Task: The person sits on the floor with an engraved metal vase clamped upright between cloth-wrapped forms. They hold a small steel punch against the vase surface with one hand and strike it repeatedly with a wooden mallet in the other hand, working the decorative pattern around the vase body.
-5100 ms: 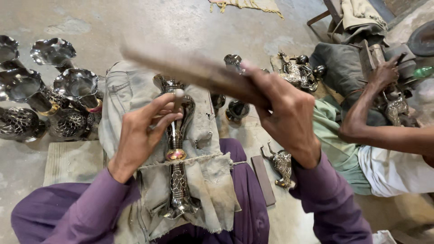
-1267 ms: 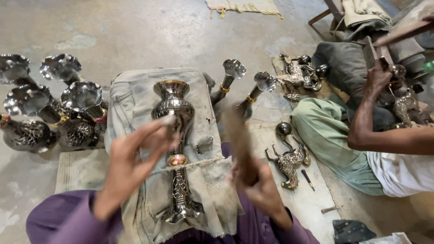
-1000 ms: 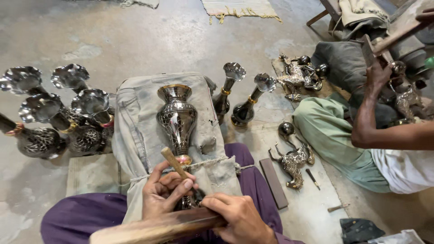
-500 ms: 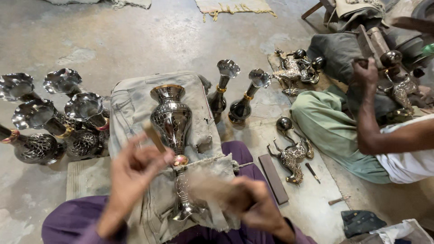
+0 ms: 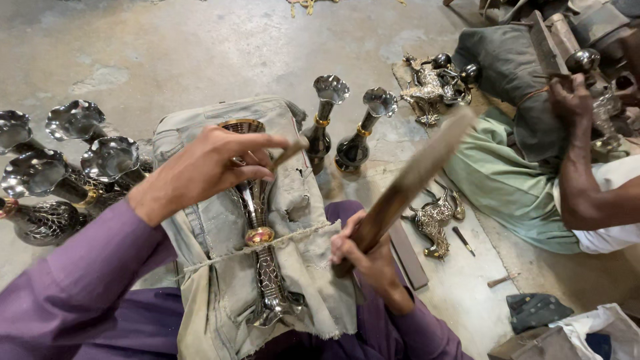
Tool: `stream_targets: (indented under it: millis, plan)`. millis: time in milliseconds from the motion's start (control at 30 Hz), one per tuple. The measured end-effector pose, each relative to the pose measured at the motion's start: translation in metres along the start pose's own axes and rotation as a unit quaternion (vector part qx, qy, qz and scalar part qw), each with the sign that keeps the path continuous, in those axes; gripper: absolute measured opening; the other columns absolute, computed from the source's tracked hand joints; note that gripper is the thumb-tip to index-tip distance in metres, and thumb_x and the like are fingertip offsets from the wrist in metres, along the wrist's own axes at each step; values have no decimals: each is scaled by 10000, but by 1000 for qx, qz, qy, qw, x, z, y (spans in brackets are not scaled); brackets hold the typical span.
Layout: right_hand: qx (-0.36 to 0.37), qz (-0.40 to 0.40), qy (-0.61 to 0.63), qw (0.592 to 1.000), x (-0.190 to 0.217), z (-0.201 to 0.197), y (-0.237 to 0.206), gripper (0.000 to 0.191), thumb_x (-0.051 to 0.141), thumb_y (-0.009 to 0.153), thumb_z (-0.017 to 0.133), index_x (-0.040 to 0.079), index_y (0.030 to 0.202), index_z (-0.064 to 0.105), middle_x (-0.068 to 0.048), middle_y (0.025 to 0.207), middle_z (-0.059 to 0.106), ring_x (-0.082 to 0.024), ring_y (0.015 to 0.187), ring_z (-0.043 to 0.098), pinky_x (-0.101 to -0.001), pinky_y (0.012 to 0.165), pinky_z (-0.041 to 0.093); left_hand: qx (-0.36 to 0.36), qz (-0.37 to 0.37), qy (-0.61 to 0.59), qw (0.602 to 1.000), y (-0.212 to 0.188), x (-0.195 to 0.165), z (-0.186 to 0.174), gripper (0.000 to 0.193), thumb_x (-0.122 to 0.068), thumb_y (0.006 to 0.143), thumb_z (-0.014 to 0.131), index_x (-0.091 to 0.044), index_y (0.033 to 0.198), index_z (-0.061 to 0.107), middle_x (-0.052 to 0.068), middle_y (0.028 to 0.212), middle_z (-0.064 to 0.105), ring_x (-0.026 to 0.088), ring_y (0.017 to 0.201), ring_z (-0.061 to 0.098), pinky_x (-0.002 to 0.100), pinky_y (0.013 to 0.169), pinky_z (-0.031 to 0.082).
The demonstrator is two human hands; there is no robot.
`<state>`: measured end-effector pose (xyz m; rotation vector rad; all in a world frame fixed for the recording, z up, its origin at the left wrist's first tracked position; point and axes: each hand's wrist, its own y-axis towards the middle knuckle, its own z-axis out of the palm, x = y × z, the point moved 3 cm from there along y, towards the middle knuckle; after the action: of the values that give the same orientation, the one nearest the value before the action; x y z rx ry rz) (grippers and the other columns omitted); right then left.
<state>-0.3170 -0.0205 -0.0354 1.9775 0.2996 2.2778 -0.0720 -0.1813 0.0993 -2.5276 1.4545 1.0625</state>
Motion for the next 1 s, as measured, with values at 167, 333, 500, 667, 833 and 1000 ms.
stream_targets:
  millis: [167,333,500,667,833,1000]
  plan:
    - [-133,-62,-204,968,11,-31,2,365,22,899,717,31,1230,565,-9,793,591,-63,681,582,-229,625,503,78,26,50,995,13,-12,1,404,-257,834,690,-223,1235,726,19,816,821,149,624,759,384,650,612]
    - [-172,-49,-178,968,-17,-41,17,148,56,957,736,43,969,588,11,773,626,-63,648,606,-225,573,498,209,-55,128,968,21,-20,11,445,-277,894,671,-325,1335,686,12,883,795,181,581,723,385,580,603]
    - [-210,-118,-215,946,-45,-50,22,159,55,925,771,37,940,614,10,785,655,-63,699,635,-225,636,531,204,33,165,964,28,-26,13,480,-170,856,679,-289,1321,707,59,861,792,186,646,735,371,593,593]
    - [-223,-153,-306,913,-64,-50,28,162,60,898,815,41,917,656,-9,762,695,-93,663,680,-241,621,575,260,34,220,940,30,-27,19,515,-116,873,660,-309,1351,667,18,873,776,161,708,756,321,591,621]
    - [-216,-225,-184,932,-71,-44,32,175,-17,990,690,49,1069,548,-51,1005,629,-98,905,660,-266,860,605,234,71,211,946,27,-29,15,505,-104,865,653,-303,1328,682,23,892,782,181,733,756,348,602,616]
    - [-192,-252,-286,904,-66,-35,30,274,-89,893,700,16,1102,557,-90,945,664,-115,866,673,-250,776,575,222,90,221,945,22,-30,12,470,-147,895,637,-294,1340,674,31,856,773,192,733,752,376,589,598]
